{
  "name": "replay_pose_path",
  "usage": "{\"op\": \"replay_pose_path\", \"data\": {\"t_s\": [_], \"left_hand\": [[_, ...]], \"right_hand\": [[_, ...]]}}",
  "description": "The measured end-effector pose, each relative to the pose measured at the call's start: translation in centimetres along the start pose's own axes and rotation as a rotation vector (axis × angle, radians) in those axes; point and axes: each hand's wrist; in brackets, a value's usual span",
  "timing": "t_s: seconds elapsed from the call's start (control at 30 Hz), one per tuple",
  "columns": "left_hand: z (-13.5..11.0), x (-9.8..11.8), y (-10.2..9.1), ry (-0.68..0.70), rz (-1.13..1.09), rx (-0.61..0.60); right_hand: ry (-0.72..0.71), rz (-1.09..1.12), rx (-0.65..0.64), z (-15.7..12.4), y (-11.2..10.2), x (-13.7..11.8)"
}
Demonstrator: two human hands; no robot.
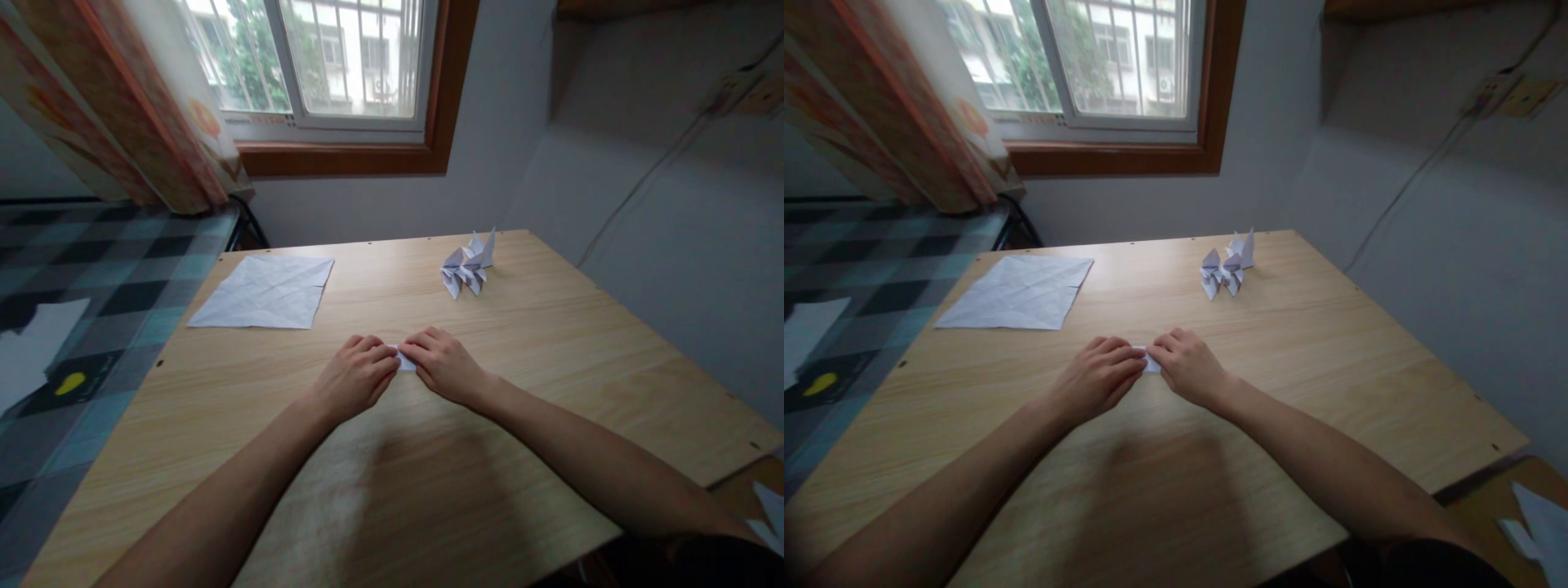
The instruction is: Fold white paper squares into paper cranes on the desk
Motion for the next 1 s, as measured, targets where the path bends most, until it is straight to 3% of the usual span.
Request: {"op": "replay_pose_path", "data": {"t_s": [0.3,0.5,0.63,1.0], "left_hand": [[-0.2,-0.3,0.3,-0.094,0.159,0.133],[-0.2,-0.2,0.3,-0.171,0.090,0.116],[-0.2,-0.1,0.2,-0.217,0.065,0.100],[-0.1,-0.4,0.5,-0.368,0.007,0.123]], "right_hand": [[0.051,0.129,-0.073,0.0,-1.6,-0.1],[0.004,0.115,0.037,-0.5,-0.8,-0.5],[-0.016,0.156,0.045,-0.6,-0.1,-0.4],[0.161,0.141,-0.041,-0.4,0.1,-1.0]]}}
Point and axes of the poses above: each hand's wrist, its own z-axis towards the middle knuckle, its own y-axis out of the palm, x = y × z, and after that the axes turned 13 degrees about -z, right-handed
